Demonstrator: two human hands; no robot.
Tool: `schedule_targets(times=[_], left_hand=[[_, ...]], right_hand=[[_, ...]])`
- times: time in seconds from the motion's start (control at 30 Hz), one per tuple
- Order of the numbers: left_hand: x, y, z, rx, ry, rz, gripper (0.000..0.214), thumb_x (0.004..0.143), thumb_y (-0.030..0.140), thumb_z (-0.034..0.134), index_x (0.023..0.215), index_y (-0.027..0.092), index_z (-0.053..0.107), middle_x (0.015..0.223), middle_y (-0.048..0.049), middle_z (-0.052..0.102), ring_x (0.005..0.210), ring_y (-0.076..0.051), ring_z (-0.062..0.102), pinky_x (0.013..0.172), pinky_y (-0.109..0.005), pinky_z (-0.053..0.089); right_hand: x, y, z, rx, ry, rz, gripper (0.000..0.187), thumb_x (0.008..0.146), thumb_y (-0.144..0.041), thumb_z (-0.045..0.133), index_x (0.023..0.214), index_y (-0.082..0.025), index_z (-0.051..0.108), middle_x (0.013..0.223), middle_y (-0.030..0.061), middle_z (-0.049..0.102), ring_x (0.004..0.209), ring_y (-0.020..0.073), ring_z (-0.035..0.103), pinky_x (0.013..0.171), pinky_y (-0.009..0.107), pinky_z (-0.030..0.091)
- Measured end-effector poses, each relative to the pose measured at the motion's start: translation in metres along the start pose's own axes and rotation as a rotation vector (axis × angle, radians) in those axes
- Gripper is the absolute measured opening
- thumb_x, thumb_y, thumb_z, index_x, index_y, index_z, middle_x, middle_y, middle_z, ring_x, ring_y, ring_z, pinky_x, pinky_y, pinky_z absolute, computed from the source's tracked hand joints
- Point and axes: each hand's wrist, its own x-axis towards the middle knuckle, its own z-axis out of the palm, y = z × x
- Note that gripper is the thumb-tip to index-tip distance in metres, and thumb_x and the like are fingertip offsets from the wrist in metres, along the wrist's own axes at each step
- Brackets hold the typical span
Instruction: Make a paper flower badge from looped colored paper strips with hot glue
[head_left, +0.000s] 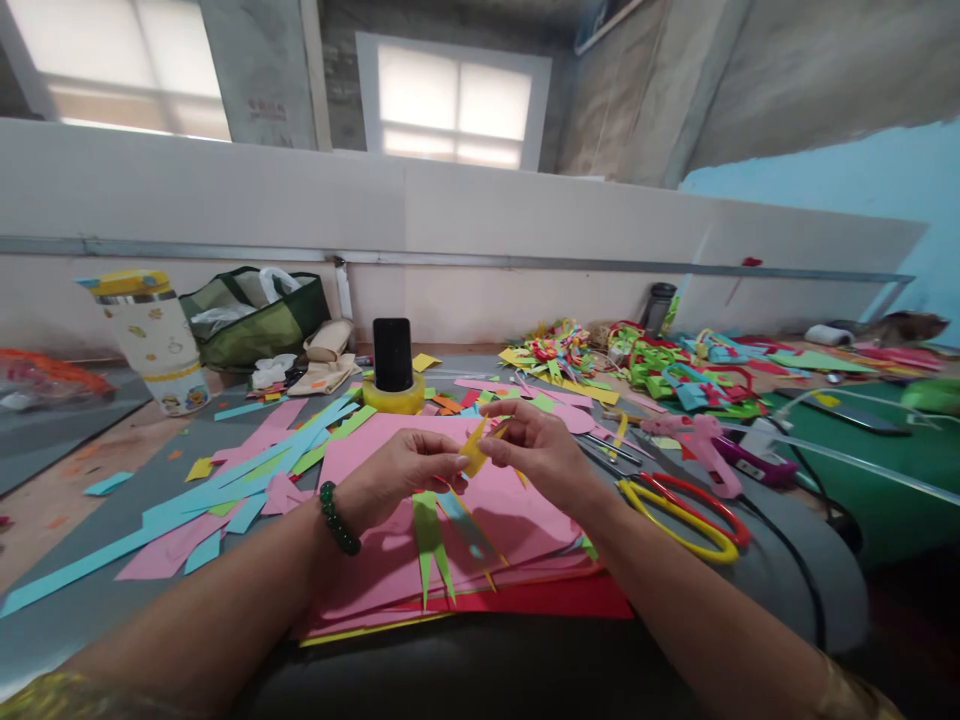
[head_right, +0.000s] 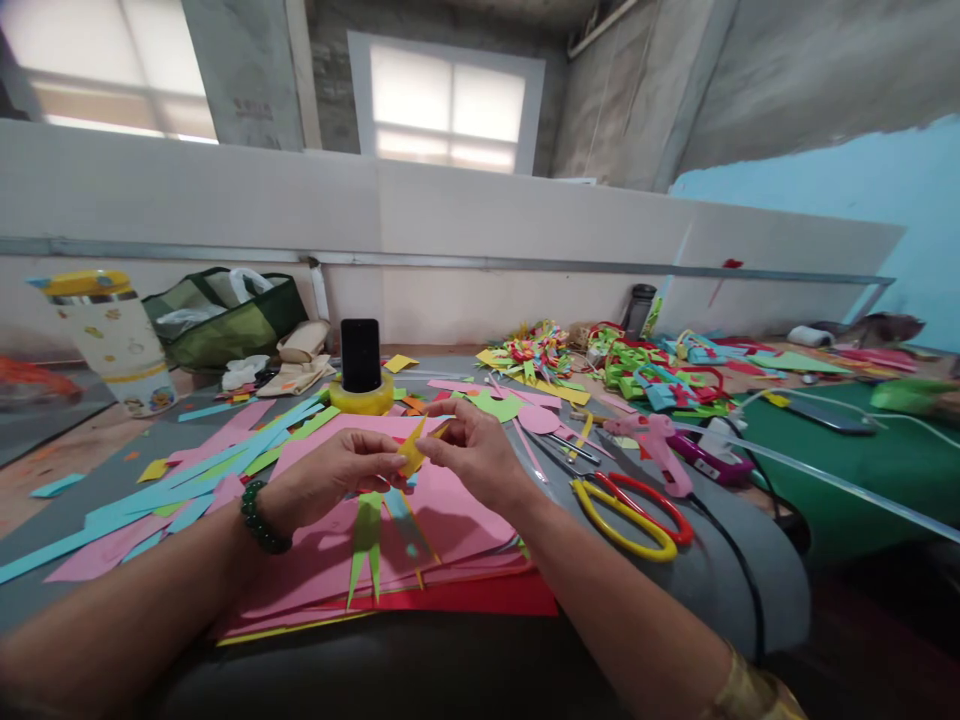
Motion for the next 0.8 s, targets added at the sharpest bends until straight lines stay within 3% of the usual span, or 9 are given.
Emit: schedule_targets(times=[0.27, 0.43, 0.53, 0.63, 0.73, 0.8], left_hand=[[0.000, 0.001, -0.002, 0.009, -0.022, -0.007, 0.028, 0.068, 0.041, 0.078, 0.076, 0.014, 0.071, 0.071, -0.0045, 0.068, 0.070, -0.015, 0.062, 0.067, -0.025, 0.042], [-0.002, 0.002, -0.001, 0.040, -0.045, 0.042, 0.025, 0.067, 0.037, 0.080, 0.069, 0.014, 0.070, 0.063, 0.0016, 0.060, 0.057, -0.008, 0.048, 0.056, -0.021, 0.035], [-0.003, 0.002, -0.001, 0.029, -0.050, 0.064, 0.027, 0.066, 0.036, 0.081, 0.062, 0.013, 0.067, 0.055, 0.0040, 0.053, 0.051, -0.006, 0.039, 0.051, -0.020, 0.030], [-0.002, 0.001, 0.000, -0.037, -0.053, 0.055, 0.029, 0.065, 0.038, 0.082, 0.071, 0.014, 0.067, 0.066, 0.0007, 0.061, 0.057, -0.008, 0.051, 0.058, -0.021, 0.040], [-0.001, 0.000, 0.002, -0.098, -0.046, 0.041, 0.033, 0.062, 0.038, 0.084, 0.077, 0.015, 0.066, 0.077, -0.0019, 0.066, 0.069, -0.013, 0.062, 0.069, -0.026, 0.047], [-0.002, -0.001, 0.003, -0.107, -0.053, 0.035, 0.032, 0.063, 0.038, 0.083, 0.077, 0.015, 0.065, 0.074, -0.0018, 0.066, 0.069, -0.013, 0.064, 0.069, -0.025, 0.047]], right_hand=[[-0.001, 0.003, -0.003, 0.031, 0.045, -0.003, 0.039, 0.073, -0.039, 0.070, 0.102, -0.016, 0.056, 0.059, -0.0059, 0.056, 0.055, 0.0098, 0.053, 0.051, 0.024, 0.039], [-0.006, -0.001, 0.001, -0.145, -0.031, -0.087, 0.034, 0.080, -0.034, 0.065, 0.106, -0.016, 0.055, 0.056, -0.0081, 0.049, 0.051, 0.0088, 0.045, 0.049, 0.023, 0.035], [-0.011, -0.006, -0.006, -0.275, 0.010, -0.186, 0.031, 0.085, -0.035, 0.061, 0.110, -0.017, 0.055, 0.070, -0.0022, 0.060, 0.061, 0.0109, 0.054, 0.057, 0.025, 0.043], [-0.015, -0.008, -0.018, -0.364, 0.110, -0.185, 0.032, 0.087, -0.040, 0.059, 0.109, -0.017, 0.057, 0.083, 0.0030, 0.066, 0.071, 0.0135, 0.060, 0.061, 0.026, 0.047], [-0.020, -0.005, -0.020, -0.297, 0.032, -0.056, 0.038, 0.083, -0.045, 0.063, 0.107, -0.017, 0.056, 0.083, 0.0044, 0.067, 0.073, 0.0156, 0.063, 0.062, 0.027, 0.049], [-0.023, -0.002, -0.013, -0.215, -0.013, -0.012, 0.042, 0.080, -0.043, 0.067, 0.111, -0.017, 0.054, 0.085, 0.0046, 0.069, 0.075, 0.0164, 0.065, 0.064, 0.028, 0.051]])
